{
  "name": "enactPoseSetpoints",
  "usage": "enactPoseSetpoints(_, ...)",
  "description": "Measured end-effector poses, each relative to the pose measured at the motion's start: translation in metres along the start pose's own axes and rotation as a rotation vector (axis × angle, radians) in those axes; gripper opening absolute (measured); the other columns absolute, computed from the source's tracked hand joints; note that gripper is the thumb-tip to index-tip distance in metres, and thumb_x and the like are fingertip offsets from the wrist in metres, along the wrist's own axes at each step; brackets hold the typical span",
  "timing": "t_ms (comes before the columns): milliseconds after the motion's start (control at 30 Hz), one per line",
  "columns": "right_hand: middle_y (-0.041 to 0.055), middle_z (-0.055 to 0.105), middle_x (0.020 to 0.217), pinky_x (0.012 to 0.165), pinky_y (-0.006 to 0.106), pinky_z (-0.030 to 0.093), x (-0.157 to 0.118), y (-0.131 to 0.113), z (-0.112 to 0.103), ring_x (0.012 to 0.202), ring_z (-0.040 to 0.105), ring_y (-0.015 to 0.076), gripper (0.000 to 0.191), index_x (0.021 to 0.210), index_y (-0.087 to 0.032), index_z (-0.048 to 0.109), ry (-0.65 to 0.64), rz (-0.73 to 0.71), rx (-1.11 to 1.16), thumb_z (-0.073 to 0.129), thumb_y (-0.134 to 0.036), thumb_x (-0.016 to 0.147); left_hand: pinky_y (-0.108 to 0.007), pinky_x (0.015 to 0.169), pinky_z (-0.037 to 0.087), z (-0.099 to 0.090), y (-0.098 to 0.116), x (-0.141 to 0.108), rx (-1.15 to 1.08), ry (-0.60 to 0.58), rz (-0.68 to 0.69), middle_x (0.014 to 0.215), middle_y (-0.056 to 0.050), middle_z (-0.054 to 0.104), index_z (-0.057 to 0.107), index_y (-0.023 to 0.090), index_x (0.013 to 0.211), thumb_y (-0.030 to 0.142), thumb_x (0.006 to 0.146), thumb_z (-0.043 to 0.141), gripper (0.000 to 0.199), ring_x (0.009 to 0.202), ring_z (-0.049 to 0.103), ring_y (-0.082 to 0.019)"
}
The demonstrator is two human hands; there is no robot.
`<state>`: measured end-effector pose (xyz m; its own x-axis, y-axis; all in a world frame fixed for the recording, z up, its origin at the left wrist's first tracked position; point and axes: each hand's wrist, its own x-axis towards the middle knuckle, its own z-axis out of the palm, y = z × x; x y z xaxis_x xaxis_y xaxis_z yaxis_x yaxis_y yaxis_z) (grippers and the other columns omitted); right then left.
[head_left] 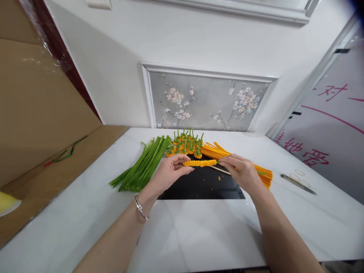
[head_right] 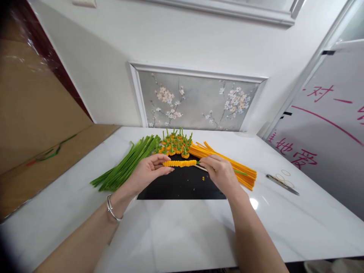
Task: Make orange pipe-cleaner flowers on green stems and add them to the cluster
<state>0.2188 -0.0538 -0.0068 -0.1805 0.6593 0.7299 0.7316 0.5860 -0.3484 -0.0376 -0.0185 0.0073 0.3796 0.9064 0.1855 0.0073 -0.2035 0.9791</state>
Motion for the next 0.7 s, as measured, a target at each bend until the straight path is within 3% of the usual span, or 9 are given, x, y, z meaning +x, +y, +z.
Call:
enactPoseSetpoints(133, 0.0040, 0.070, 0.083, 0.069, 0.032, 0.055, 0.0000, -0.0003, 0.0023, 0.075, 0.067, 0.0186, 0.021, 0.088, -0.023, 0.070, 0.003, -0.010, -0.008, 0.051, -0.027, 0.094, -0.028, 0.076, 0.057, 0.0017, -0.0024, 0.0010, 0.006, 0.034, 0.021, 0.079, -0.004, 0.073, 0.068, 0.014, 0.088, 0.027, 0.073, 0.073, 0.020, 0.077, 0.070, -0.016)
enactPoseSetpoints(700, 0.0038, 0.070, 0.083, 0.072, 0.032, 0.054, -0.0012, 0.0015, 0.0005, 0.077, 0.067, 0.0194, 0.021, 0.088, -0.024, 0.070, 0.049, 0.064, -0.025, 0.050, -0.029, 0.093, -0.030, 0.075, 0.058, 0.0067, -0.0014, -0.0017, 0.071, 0.052, 0.049, 0.079, -0.004, 0.075, 0.071, 0.015, 0.090, 0.024, 0.072, 0.073, 0.020, 0.075, 0.071, -0.017)
